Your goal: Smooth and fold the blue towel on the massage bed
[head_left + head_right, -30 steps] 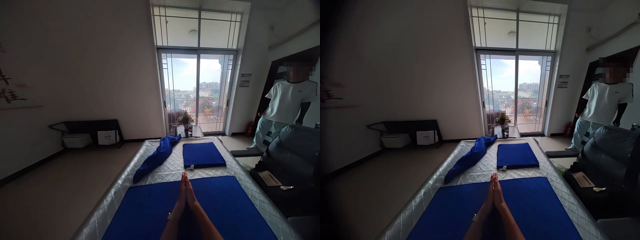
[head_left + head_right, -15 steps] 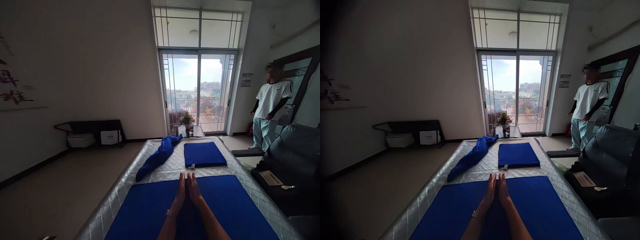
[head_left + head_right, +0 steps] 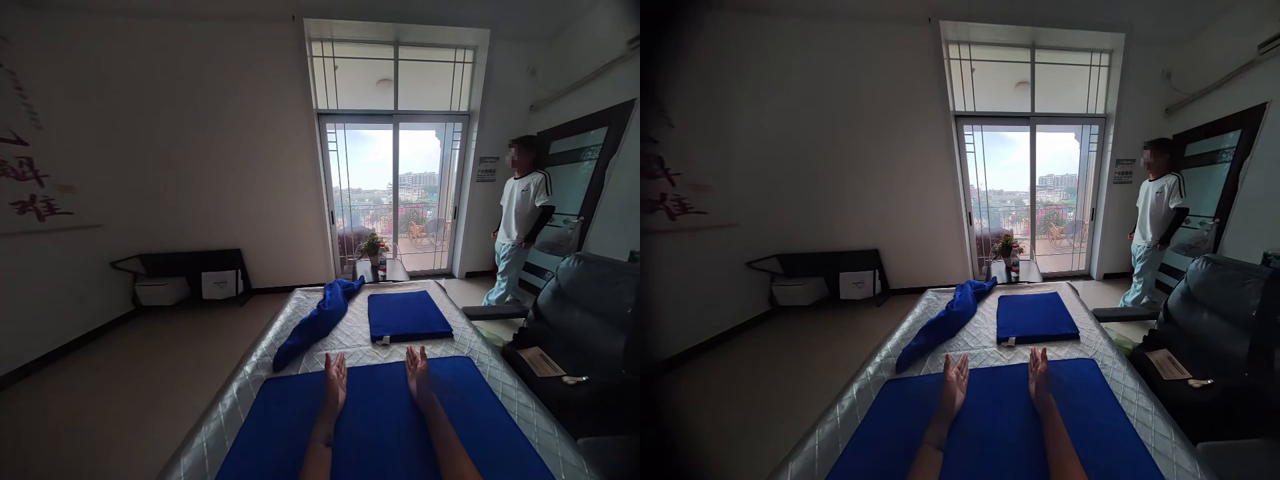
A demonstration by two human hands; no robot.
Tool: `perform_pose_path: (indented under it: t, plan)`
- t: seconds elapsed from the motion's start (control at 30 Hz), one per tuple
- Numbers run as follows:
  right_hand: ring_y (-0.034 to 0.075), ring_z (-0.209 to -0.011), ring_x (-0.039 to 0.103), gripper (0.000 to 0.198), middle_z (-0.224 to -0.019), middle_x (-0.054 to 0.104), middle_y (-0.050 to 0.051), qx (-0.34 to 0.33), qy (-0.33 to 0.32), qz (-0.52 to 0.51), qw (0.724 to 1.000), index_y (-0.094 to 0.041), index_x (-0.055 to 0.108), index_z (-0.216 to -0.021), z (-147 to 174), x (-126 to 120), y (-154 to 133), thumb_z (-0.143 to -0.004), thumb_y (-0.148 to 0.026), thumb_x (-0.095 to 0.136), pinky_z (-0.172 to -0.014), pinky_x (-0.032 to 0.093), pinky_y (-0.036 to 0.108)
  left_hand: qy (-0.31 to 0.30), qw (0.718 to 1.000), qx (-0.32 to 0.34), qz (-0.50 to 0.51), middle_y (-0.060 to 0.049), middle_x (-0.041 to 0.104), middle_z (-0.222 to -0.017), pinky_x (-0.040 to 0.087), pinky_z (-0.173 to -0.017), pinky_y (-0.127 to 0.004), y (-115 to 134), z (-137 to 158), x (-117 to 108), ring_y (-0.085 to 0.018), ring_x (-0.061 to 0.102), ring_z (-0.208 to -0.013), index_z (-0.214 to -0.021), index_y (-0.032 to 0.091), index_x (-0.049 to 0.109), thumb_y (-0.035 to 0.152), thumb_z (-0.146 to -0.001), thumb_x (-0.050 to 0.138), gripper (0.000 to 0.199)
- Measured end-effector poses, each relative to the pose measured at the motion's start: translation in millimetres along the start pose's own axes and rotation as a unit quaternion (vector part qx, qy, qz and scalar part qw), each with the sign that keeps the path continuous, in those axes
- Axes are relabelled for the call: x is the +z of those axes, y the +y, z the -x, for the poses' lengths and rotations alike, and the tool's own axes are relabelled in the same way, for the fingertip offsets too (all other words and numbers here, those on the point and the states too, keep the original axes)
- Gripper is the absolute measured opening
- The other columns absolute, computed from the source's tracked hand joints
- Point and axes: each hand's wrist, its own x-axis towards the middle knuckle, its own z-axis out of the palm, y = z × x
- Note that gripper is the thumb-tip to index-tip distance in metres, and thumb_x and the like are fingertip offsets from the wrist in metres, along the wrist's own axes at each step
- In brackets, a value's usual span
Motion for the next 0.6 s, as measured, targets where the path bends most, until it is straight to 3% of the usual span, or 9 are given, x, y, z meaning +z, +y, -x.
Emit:
perform_pose_path:
  t: [0.1,0.2,0.47,0.6]
  plan:
    - [0.023,-0.146,0.040,0.095,-0.157,0.046,0.014,0.029,0.028,-0.028,0.999,-0.020,0.051,-0.146,-3,-20,-14,-0.085,-0.084,0.016,-0.115,0.038,0.038,0.029,0.990,-0.059,0.127,-0.016,0.054,-0.152,0.050,-0.103,-0.025,-1,-1,-24,-0.022,0.048,-0.142,-0.150,0.013,0.048,0.054,-0.097,-0.015,0.092]
    - [0.023,-0.147,0.039,0.094,-0.158,0.043,0.019,0.043,0.053,-0.060,0.996,-0.013,0.049,-0.147,-8,-43,-26,-0.088,-0.080,0.018,-0.110,0.041,0.030,0.061,0.967,-0.106,0.225,-0.016,0.051,-0.155,0.047,-0.108,-0.028,-5,0,-52,-0.024,0.045,-0.144,-0.151,0.013,0.047,0.064,-0.094,-0.012,0.096]
    - [0.020,-0.148,0.037,0.067,-0.156,0.047,0.013,0.057,0.131,-0.154,0.978,-0.023,0.061,-0.131,-26,-131,-56,-0.090,-0.070,0.037,-0.119,0.032,0.036,0.129,0.881,-0.212,0.403,-0.017,0.063,-0.143,0.044,-0.115,-0.037,-15,2,-126,-0.029,0.048,-0.143,-0.144,0.015,0.056,0.060,-0.102,0.019,0.071]
    - [0.021,-0.146,0.041,0.062,-0.156,0.047,0.013,0.063,0.154,-0.191,0.967,-0.024,0.063,-0.124,-31,-165,-65,-0.091,-0.068,0.036,-0.120,0.030,0.038,0.169,0.859,-0.229,0.427,-0.018,0.056,-0.149,0.039,-0.118,-0.036,-20,2,-161,-0.026,0.042,-0.147,-0.147,0.013,0.051,0.058,-0.102,0.025,0.069]
